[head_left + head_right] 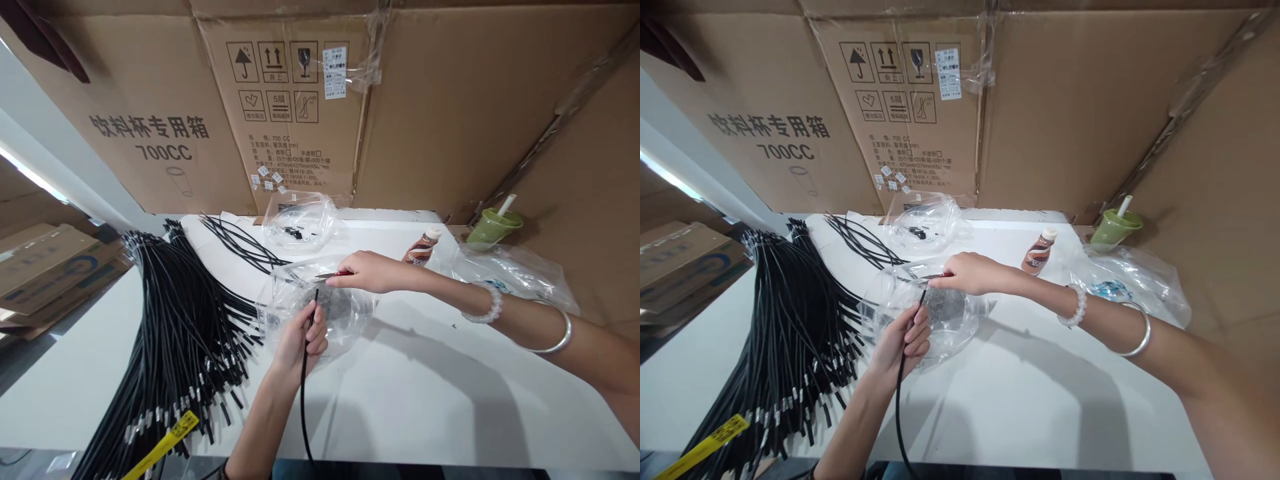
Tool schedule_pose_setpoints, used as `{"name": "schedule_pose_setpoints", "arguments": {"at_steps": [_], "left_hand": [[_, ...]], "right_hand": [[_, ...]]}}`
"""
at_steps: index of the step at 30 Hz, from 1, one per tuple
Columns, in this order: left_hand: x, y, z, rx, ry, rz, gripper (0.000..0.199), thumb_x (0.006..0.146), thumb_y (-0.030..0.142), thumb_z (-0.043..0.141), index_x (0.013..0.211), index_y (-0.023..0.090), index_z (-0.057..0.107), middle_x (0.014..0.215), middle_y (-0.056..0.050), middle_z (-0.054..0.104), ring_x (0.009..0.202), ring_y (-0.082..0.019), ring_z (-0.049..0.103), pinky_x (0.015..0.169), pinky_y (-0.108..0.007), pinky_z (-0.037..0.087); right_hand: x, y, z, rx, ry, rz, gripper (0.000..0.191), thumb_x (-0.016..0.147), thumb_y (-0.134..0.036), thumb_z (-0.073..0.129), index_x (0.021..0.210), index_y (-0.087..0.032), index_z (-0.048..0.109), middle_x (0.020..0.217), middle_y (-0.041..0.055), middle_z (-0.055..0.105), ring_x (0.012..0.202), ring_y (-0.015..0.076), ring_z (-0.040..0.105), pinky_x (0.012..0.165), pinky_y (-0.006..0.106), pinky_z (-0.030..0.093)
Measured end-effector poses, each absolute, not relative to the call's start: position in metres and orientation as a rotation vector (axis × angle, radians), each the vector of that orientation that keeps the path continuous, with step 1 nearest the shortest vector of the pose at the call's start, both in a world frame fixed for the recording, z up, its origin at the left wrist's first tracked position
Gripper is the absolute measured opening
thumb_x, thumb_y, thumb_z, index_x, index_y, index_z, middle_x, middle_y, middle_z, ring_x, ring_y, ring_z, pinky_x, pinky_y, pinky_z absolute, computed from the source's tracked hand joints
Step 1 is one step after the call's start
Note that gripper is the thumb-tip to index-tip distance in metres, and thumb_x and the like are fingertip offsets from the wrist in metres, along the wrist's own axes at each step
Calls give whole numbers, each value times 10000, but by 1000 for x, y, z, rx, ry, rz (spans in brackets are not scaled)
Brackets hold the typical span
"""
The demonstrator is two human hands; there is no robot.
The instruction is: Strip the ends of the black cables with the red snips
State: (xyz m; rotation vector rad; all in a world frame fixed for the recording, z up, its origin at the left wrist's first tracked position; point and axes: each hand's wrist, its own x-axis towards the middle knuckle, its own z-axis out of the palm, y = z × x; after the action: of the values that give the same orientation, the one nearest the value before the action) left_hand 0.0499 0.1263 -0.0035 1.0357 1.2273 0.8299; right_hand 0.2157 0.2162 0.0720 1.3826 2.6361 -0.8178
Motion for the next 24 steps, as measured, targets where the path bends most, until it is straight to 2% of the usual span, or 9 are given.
{"name": "schedule_pose_setpoints", "arguments": {"at_steps": [4,6,10,15,20,24], "left_hand": [[60,127,-16,1010,1311,961,424,786,580,390,690,184,508,546,15,517,374,-75,410,423,-215,323],[60,128,-21,1051,1422,994,424,788,550,433,680,166,578,533,-8,572,368,-96,455,431,-231,343],[54,131,-28,1178,1700,1015,361,820,440,464,645,170,628,418,17,511,356,-124,458,453,-250,318],[46,132,-30,1371,1892,974,364,843,359,464,594,172,652,387,23,455,418,-123,417,531,-270,292],[41,133,-32,1464,1946,898,374,858,331,445,642,165,701,411,21,461,453,-127,435,545,-266,294],[39,134,-33,1491,1970,833,385,877,322,426,699,160,727,447,17,509,462,-124,461,541,-254,313]], "right_hand": [[210,219,69,1280,2624,-716,503,896,-568,435,597,-164,459,572,-20,478,539,91,348,530,250,204],[205,219,66,1257,2625,-636,486,901,-546,445,599,-166,482,585,-8,504,547,100,371,539,254,207],[196,215,58,1265,2641,-471,468,915,-534,445,635,-171,534,636,28,577,593,136,469,557,264,222],[188,214,44,1330,2664,-355,433,921,-531,461,741,-166,609,770,84,674,719,200,591,568,273,227],[183,217,24,1393,2680,-388,444,926,-544,449,778,-169,636,821,92,693,752,207,612,566,273,228],[180,216,6,1442,2692,-499,456,941,-530,417,718,-183,610,779,51,674,715,171,580,554,262,230]]}}
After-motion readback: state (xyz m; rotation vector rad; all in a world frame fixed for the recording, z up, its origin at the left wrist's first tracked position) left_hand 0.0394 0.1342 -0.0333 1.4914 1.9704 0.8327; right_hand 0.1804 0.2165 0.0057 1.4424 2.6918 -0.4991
